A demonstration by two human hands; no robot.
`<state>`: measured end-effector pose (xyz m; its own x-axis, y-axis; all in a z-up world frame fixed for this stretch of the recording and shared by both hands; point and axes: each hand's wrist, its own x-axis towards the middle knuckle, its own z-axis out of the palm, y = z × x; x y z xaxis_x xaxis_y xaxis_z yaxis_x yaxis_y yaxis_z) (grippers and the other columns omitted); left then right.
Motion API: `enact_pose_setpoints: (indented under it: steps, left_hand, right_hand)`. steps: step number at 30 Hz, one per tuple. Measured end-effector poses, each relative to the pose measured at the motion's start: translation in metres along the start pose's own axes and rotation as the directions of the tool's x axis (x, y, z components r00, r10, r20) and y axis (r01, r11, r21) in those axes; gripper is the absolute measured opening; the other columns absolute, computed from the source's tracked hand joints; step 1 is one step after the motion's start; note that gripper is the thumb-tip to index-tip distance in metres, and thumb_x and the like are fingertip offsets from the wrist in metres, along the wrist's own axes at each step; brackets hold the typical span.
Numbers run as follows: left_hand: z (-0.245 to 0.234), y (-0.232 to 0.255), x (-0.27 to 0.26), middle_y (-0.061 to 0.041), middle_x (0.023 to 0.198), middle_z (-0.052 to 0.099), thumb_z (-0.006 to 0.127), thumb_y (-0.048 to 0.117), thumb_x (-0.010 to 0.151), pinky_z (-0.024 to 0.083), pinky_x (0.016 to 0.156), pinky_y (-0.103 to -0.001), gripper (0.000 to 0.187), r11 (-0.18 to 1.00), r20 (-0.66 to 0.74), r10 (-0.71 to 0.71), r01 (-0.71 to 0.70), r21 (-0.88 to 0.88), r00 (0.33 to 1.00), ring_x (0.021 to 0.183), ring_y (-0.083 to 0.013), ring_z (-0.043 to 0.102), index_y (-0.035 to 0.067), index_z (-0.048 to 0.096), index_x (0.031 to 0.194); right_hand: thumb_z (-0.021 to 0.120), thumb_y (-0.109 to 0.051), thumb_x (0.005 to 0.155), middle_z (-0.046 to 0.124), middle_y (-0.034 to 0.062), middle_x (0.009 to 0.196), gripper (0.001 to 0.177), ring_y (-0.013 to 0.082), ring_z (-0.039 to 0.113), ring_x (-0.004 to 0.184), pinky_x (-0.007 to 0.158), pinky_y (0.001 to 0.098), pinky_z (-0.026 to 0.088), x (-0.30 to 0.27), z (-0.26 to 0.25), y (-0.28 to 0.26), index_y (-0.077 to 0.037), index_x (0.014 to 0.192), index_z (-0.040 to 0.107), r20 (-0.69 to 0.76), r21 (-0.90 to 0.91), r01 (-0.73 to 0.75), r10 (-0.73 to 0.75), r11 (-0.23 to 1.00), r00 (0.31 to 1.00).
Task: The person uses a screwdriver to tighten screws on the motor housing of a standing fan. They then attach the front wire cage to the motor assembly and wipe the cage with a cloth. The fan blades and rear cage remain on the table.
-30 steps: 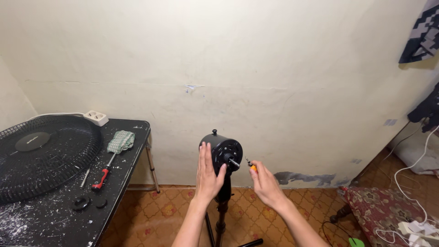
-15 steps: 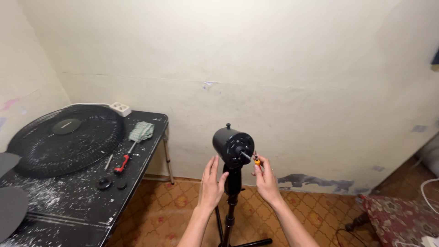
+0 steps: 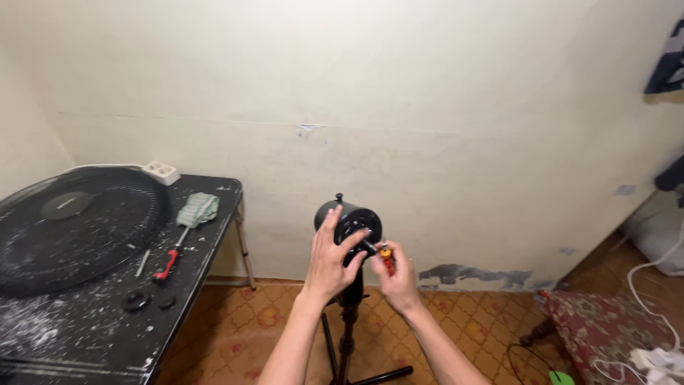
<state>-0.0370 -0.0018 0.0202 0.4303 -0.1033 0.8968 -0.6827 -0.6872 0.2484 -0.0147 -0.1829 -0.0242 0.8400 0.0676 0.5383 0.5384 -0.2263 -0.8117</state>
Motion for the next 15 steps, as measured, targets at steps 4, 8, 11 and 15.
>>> enact_pose_setpoints:
  steps: [4,8,11,15]
  left_hand:
    - [0.013,-0.003,0.0,-0.018,0.157,0.043,0.083,0.016,0.079,0.035,0.115,-0.054,0.036,0.999,-0.028,-0.035,0.036,0.036,0.999,0.145,-0.0412,0.041,0.022,0.076,0.114]
    - [0.025,-0.003,-0.003,-0.017,0.152,0.045,0.084,0.018,0.074,0.034,0.11,-0.054,0.03,0.996,-0.073,-0.07,0.074,0.046,0.995,0.14,-0.0403,0.042,0.02,0.076,0.103]
    - [0.029,-0.003,-0.005,-0.017,0.152,0.046,0.083,0.018,0.076,0.033,0.111,-0.053,0.024,0.993,-0.096,-0.098,0.104,0.057,0.991,0.141,-0.04,0.041,0.019,0.076,0.099]
    - [0.029,-0.004,-0.004,-0.017,0.153,0.045,0.082,0.015,0.076,0.032,0.111,-0.054,0.023,0.99,-0.09,-0.129,0.134,0.046,0.987,0.143,-0.0407,0.039,0.02,0.077,0.098]
  right_hand:
    - [0.073,-0.012,0.093,0.072,0.0066,0.093,0.027,0.0138,0.069,0.081,0.07,0.0299,0.056,0.004,0.007,-0.02,-0.002,0.114,0.06,-0.054,-0.059,0.28,-0.283,0.958,0.958]
    - [0.074,-0.011,0.092,0.07,0.0107,0.084,0.017,0.021,0.068,0.072,0.065,0.0337,0.054,0.008,0.009,-0.03,-0.002,0.1,0.062,-0.099,-0.2,0.268,-0.292,0.942,0.951]
    - [0.075,-0.01,0.091,0.067,0.0137,0.077,0.016,0.0273,0.065,0.066,0.062,0.0366,0.051,0.01,0.009,-0.032,-0.001,0.091,0.062,-0.092,-0.295,0.213,-0.249,0.931,0.964]
    - [0.074,-0.01,0.089,0.07,0.0115,0.079,0.014,0.0263,0.069,0.066,0.059,0.0361,0.052,0.01,0.011,-0.037,-0.002,0.088,0.063,-0.108,-0.265,0.254,-0.29,0.93,0.951]
